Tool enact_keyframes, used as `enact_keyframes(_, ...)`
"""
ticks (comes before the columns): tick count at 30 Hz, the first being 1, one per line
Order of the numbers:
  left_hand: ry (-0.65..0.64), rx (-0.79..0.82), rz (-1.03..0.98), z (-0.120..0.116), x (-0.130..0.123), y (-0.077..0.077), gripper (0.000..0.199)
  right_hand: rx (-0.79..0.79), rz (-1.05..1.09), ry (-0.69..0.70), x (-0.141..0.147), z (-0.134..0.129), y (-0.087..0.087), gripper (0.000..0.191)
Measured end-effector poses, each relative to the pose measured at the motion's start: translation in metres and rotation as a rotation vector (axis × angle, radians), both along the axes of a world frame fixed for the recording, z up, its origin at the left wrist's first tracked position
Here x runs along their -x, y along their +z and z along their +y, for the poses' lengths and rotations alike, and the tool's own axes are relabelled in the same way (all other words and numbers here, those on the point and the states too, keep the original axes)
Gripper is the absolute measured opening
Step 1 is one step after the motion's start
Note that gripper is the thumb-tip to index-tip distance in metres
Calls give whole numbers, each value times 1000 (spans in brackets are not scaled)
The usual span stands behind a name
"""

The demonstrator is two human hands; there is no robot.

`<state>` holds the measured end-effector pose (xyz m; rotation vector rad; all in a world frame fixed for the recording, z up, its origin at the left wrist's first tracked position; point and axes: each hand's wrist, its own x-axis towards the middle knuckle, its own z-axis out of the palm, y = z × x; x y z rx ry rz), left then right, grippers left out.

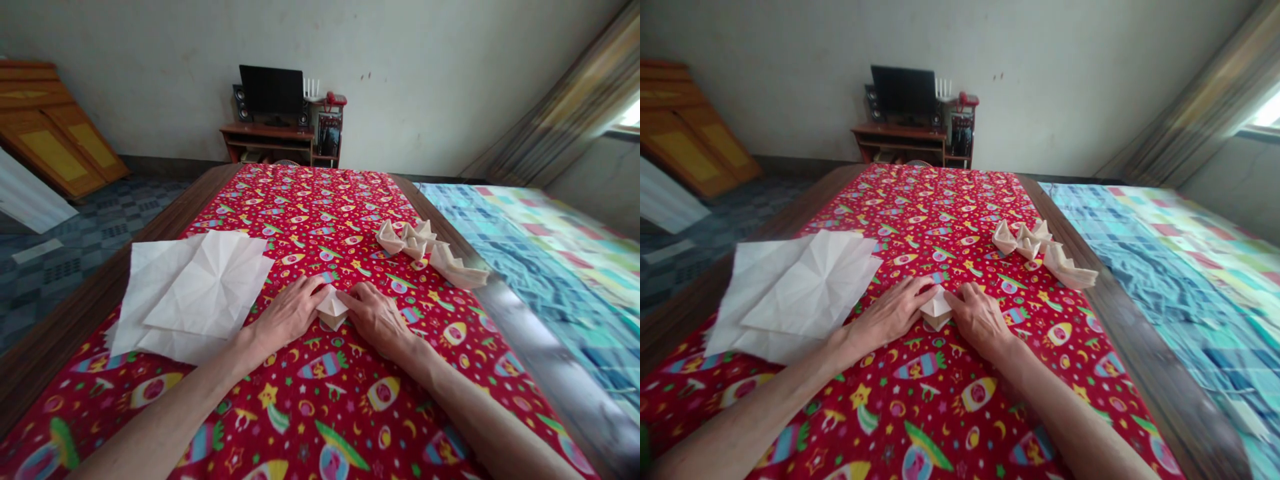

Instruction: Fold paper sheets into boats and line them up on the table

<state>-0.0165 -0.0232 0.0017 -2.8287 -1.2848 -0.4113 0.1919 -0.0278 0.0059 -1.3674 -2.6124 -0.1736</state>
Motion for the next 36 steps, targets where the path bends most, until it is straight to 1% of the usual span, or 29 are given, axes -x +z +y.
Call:
enact_keyframes(4, 23, -59, 50, -8, 2, -4, 42, 9, -57, 14, -1, -3, 3, 26)
enact_keyframes(9, -31, -107, -2, -19, 0, -3, 28, 16, -78, 16, -3, -5, 5, 26)
enact_keyframes(14, -120, -64, -76, -22, -1, -5, 18, 6, -68, 39, -1, -3, 4, 23)
enact_keyframes(17, -121, -26, -94, -20, 1, -6, 17, -25, -37, 51, -4, -5, 0, 25)
enact_keyframes(19, -121, -18, -84, -19, 3, -7, 16, -75, 25, 104, -8, -7, -3, 29)
enact_keyframes(21, -140, -17, -70, -18, 4, -7, 15, -131, 91, 199, -13, -10, -5, 32)
enact_keyframes(24, -171, -11, -47, -18, 4, -7, 16, -148, 146, 329, -19, -12, -6, 26)
enact_keyframes(26, -144, -6, -43, -18, 4, -6, 17, -121, 174, 360, -20, -13, -6, 23)
enact_keyframes(29, -37, 10, -47, -20, 1, -1, 20, -79, 205, 356, -18, -11, -6, 24)
enact_keyframes(31, 20, 32, -4, -21, -1, 5, 28, -63, 202, 360, -16, -10, -7, 25)
enact_keyframes(34, 59, 40, 92, -22, -5, 12, 37, -65, 191, 371, -16, -9, -8, 25)
enact_keyframes(36, 60, 33, 121, -21, -7, 13, 43, -73, 190, 371, -16, -9, -9, 24)
